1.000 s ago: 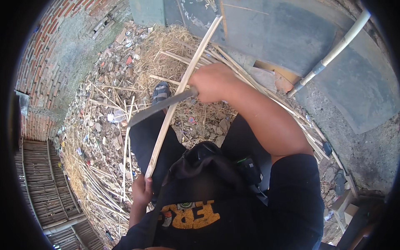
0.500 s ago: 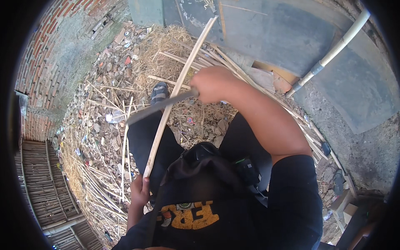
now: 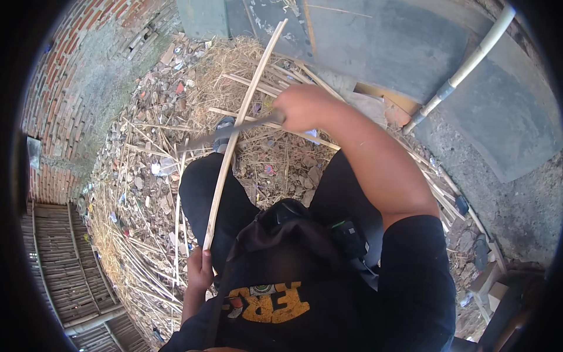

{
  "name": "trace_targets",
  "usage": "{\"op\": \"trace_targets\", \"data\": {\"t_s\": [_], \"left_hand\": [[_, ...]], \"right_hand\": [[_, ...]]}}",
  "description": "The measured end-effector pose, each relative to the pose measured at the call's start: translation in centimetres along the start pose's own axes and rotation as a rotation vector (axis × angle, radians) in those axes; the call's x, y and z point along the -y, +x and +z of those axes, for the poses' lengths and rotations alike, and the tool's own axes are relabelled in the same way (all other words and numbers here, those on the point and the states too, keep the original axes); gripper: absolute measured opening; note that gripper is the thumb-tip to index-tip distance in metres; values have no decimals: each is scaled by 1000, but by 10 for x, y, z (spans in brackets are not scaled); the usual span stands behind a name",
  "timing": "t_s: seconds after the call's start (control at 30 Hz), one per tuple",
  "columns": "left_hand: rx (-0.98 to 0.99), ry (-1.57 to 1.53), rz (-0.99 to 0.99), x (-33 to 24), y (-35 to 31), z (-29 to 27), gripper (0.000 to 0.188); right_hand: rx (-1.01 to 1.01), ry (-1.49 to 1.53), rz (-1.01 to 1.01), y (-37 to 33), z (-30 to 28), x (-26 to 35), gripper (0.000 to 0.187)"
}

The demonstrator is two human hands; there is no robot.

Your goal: The person shaves thin strips of bamboo using a large curved blade while sitting on the ground.

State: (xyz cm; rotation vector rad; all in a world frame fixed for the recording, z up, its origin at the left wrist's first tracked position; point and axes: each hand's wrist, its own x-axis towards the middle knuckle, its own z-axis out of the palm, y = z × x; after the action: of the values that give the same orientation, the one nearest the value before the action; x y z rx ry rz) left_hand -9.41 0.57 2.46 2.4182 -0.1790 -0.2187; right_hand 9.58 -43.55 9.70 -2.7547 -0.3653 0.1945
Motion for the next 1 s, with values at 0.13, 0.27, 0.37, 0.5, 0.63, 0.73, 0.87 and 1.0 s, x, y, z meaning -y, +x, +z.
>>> {"op": "trace_targets", "data": {"t_s": [0.13, 0.27, 0.37, 0.5, 0.63, 0.73, 0.87, 1.0], "left_hand": [[-8, -13, 31, 1, 2, 6, 51], [-136, 110, 105, 1, 4, 19, 50], [-149, 119, 70, 2, 0, 18, 51], [-160, 187, 48, 1, -4, 18, 53], [-148, 162, 114, -4, -1, 12, 52], [-136, 128, 120, 2, 1, 19, 51], [-142, 92, 118, 1, 1, 13, 50], [-107, 74, 57, 7, -3, 12, 51]], "right_hand": [[74, -87, -140, -8, -1, 11, 24], [126, 407, 223, 18, 3, -72, 25], [-65, 376, 125, 17, 9, -65, 35], [-73, 181, 60, 0, -4, -19, 30], [-2, -150, -33, -6, -10, 13, 30], [-186, 283, 29, 19, 10, -55, 33], [-339, 435, 320, 26, -8, -87, 35], [-275, 318, 204, 10, 1, -68, 31]]}}
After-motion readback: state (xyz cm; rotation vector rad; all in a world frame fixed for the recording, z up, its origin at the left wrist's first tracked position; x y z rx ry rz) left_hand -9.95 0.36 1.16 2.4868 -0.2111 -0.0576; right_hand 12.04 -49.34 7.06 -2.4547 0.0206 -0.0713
